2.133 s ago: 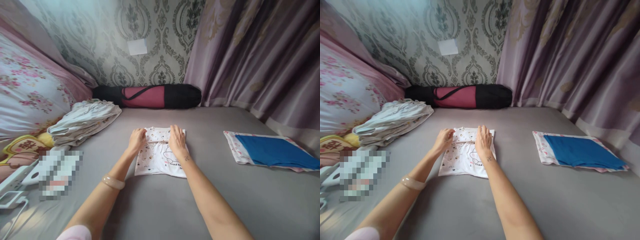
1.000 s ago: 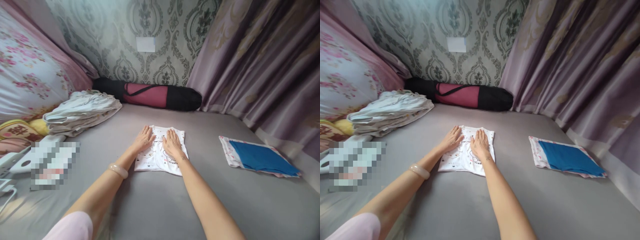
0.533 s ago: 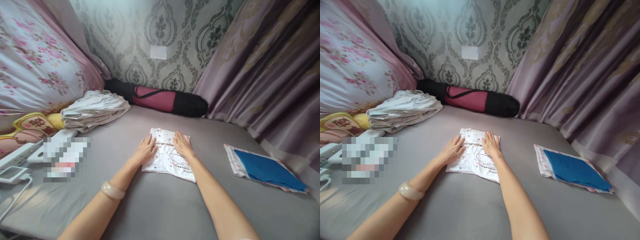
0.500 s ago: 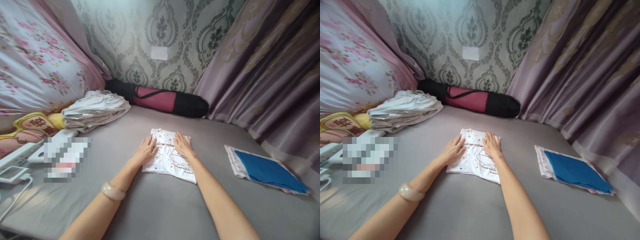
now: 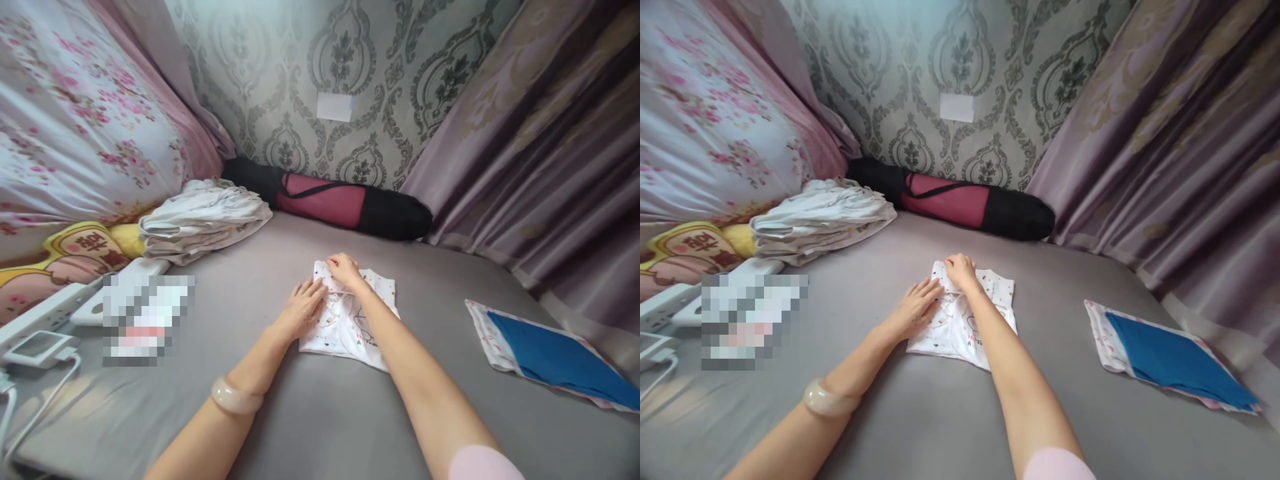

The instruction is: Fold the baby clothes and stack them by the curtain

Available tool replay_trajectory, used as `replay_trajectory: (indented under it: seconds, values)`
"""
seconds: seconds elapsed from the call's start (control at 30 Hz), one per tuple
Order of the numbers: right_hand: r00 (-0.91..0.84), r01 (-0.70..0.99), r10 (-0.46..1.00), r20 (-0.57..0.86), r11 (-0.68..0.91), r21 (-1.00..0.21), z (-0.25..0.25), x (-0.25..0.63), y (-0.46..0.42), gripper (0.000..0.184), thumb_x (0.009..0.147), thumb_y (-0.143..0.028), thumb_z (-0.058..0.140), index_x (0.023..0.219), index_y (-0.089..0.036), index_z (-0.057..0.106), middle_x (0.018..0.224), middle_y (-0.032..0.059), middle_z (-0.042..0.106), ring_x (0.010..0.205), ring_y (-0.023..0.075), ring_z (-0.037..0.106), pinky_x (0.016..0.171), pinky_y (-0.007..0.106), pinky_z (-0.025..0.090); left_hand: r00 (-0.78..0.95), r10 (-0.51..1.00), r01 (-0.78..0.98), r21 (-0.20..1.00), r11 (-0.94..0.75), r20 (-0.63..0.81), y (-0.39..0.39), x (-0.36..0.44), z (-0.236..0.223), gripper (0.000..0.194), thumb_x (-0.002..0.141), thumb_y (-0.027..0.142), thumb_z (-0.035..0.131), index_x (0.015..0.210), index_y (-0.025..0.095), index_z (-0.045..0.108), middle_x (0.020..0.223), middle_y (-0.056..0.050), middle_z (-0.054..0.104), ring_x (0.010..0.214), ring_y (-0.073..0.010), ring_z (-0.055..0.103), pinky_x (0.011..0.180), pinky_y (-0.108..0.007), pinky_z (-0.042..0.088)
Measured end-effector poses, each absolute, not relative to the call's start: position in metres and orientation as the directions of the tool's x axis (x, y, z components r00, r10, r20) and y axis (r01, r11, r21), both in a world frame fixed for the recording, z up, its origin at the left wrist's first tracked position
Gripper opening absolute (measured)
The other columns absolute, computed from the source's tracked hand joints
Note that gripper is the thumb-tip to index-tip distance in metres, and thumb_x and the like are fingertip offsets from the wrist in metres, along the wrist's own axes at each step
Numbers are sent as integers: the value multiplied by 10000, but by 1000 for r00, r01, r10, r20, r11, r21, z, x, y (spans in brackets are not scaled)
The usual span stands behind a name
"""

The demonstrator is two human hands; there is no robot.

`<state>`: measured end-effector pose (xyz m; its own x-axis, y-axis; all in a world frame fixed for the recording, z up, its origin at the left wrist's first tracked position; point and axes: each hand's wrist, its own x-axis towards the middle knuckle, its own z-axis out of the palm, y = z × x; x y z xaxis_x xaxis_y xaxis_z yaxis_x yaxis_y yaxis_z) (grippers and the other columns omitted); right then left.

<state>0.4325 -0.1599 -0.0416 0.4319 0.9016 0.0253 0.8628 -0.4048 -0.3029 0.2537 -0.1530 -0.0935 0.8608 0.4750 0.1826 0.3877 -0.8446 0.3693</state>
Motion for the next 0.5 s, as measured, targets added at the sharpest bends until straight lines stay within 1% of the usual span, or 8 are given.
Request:
replay_trajectory:
  seconds: [0.13, 0.23, 0.3, 0.37, 0.43, 0.5]
  values:
    - [449, 841, 892, -47, -440, -315, -40, 431, -130, 317, 922, -313, 429, 986, -248, 732, 1075, 63, 718, 1069, 237, 609, 883, 334, 407, 876, 448, 375, 331, -866, 179, -154, 254, -92, 464, 967, 237, 347, 1425, 229, 426, 1525, -69, 383, 1427, -304, 277, 1134, -555, 255]
    - [449, 826, 885, -124, -464, -319, -38, 433, -118, 249, 866, -314, 518, 952, -222, 733, 995, 68, 732, 992, 242, 635, 842, 324, 426, 877, 449, 382, 321, -867, 170, -155, 254, -89, 451, 963, 245, 357, 1404, 235, 454, 1515, -71, 399, 1414, -305, 300, 1132, -557, 256]
    - [439, 822, 882, -173, -471, -319, -37, 436, -113, 190, 814, -268, 571, 897, -206, 731, 905, 59, 734, 912, 233, 649, 797, 305, 439, 876, 453, 386, 322, -865, 166, -156, 254, -86, 440, 969, 257, 353, 1394, 237, 465, 1512, -68, 405, 1411, -301, 305, 1133, -552, 258]
    - [422, 826, 886, -193, -463, -322, -36, 438, -110, 155, 786, -218, 582, 861, -206, 718, 848, 40, 727, 859, 217, 650, 777, 291, 441, 875, 458, 391, 326, -861, 158, -157, 253, -83, 432, 975, 264, 344, 1386, 235, 473, 1510, -68, 409, 1410, -299, 308, 1131, -552, 262]
    - [412, 835, 895, -172, -447, -322, -37, 438, -109, 162, 816, -209, 552, 889, -210, 696, 890, 36, 722, 885, 213, 641, 804, 298, 433, 874, 462, 397, 332, -856, 147, -157, 253, -81, 425, 978, 266, 342, 1378, 233, 481, 1508, -68, 411, 1410, -301, 308, 1132, -554, 262]
    - [407, 849, 905, -120, -424, -316, -39, 437, -112, 196, 881, -218, 487, 974, -207, 659, 1006, 58, 707, 979, 219, 619, 868, 323, 403, 875, 466, 401, 339, -851, 134, -158, 253, -79, 420, 978, 262, 345, 1372, 234, 488, 1508, -64, 412, 1413, -299, 306, 1136, -551, 257]
